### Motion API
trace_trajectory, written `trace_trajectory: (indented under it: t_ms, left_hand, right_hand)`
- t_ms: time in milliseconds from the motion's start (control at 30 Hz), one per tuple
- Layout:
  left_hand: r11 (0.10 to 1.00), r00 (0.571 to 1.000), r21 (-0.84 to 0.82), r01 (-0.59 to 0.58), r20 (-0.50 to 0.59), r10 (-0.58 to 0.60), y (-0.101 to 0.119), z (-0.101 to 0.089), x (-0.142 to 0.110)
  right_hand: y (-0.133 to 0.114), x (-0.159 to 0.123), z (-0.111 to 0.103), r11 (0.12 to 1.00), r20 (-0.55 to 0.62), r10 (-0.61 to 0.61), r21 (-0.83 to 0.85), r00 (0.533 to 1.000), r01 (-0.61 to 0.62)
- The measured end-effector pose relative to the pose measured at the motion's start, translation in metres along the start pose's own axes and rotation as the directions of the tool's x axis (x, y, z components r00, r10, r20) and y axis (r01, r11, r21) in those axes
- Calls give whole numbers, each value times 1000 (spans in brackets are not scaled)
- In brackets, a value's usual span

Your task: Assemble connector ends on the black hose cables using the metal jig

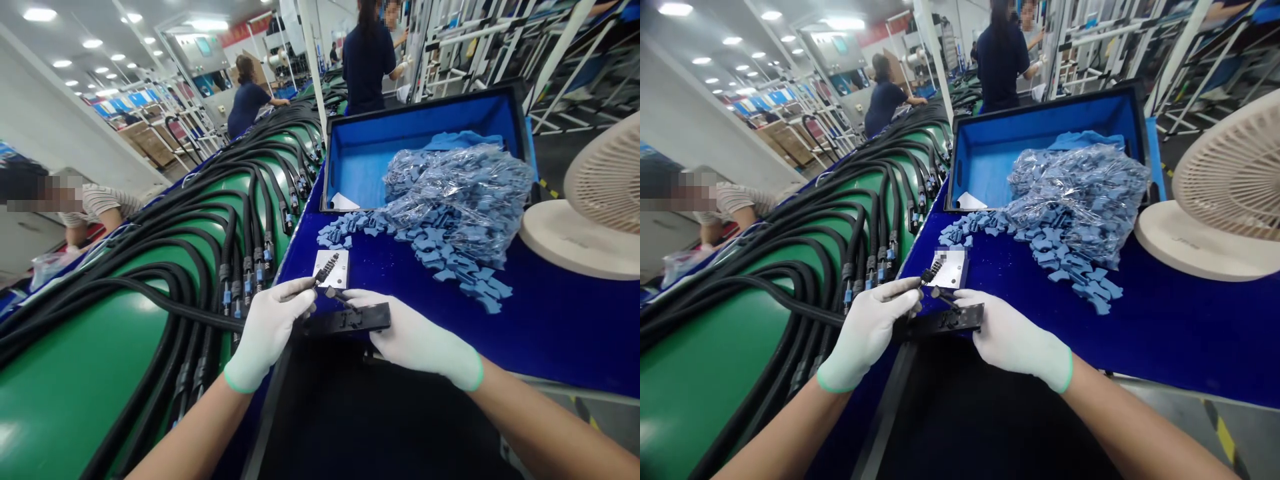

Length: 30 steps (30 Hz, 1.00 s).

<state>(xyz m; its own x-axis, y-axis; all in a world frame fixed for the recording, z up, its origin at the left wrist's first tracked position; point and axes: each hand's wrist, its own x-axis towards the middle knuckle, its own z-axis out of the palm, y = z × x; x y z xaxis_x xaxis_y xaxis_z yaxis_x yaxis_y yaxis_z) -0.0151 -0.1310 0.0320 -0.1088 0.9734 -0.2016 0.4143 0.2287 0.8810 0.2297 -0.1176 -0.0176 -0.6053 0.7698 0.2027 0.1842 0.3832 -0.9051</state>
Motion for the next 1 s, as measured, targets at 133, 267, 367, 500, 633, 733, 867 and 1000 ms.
trace_trajectory:
  t_ms: [133,267,367,500,633,733,867,1000]
  left_hand:
    - [1000,1000,-7,-2,12,2,0,3,2]
    - [999,999,22,-41,16,41,-3,7,3]
    - [988,992,94,-123,5,123,-7,10,-1]
    - [967,982,171,-187,35,183,-8,9,-2]
    - [990,969,-136,-23,242,56,-7,4,19]
    - [914,837,-388,119,534,118,-9,7,47]
    - [843,737,-511,170,633,235,-12,17,71]
    - [920,832,-391,20,516,202,-2,19,69]
  right_hand:
    - [-4,9,5,991,16,-125,50,992,124]
    - [-5,8,4,984,-3,-178,10,984,178]
    - [-2,3,5,992,11,-115,-48,993,116]
    - [9,-4,8,990,22,1,-139,1000,2]
    - [13,-9,10,967,0,37,-250,999,-36]
    - [10,-10,9,948,-11,163,-275,987,-160]
    - [7,-10,8,944,-83,220,-232,972,-233]
    - [4,-9,3,959,-70,197,-196,978,-207]
